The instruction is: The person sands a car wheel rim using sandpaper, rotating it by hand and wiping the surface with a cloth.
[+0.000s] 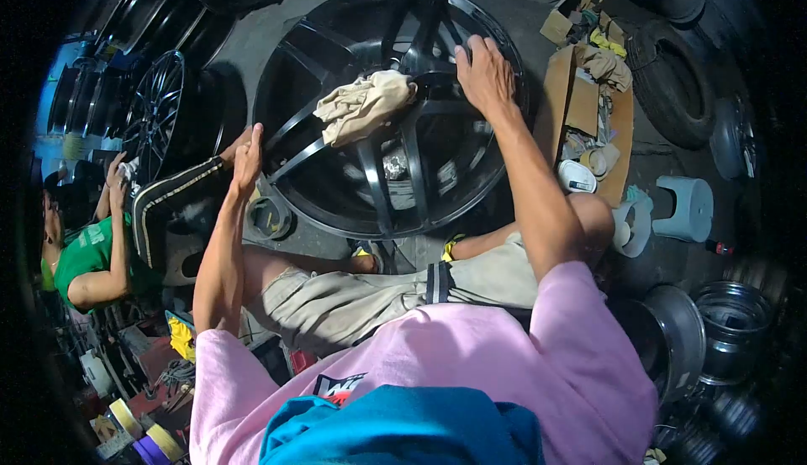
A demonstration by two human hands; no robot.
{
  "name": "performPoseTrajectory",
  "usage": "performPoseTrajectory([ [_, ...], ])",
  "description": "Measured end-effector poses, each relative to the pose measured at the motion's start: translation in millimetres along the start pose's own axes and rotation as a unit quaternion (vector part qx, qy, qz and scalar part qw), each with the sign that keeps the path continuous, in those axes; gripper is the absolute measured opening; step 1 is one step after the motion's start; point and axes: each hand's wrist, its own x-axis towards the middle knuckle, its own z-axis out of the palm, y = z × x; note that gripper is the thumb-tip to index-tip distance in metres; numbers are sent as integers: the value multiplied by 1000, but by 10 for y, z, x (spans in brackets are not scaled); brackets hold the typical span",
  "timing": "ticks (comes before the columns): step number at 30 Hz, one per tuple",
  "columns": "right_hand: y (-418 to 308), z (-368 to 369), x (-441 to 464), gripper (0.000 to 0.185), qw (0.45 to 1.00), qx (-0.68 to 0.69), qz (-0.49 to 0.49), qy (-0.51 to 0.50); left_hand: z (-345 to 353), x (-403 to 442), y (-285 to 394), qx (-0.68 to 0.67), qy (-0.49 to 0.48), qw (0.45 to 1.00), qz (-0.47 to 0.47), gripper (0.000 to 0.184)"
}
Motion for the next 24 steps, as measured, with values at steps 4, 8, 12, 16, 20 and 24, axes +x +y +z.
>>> performPoseTrajectory([
  [4,-191,-151,-426,29,998,-1,62,11,14,634,-104,40,-2,999,8,82],
  [8,-296,-219,-718,28,998,3,68,5,85,1116,175,35,42,997,52,91],
  [12,-151,-292,-647,32,998,34,-8,-50,-1,1048,438,43,23,999,5,93],
  [16,-109,-370,-588,36,990,84,39,-102,-51,820,256,8,43,999,21,90],
  [20,-113,-374,-654,42,994,71,51,-64,-108,451,-72,54,-48,996,45,89],
  [24,-104,-339,-668,42,992,71,97,-47,46,4,-106,-29,-43,994,99,89],
])
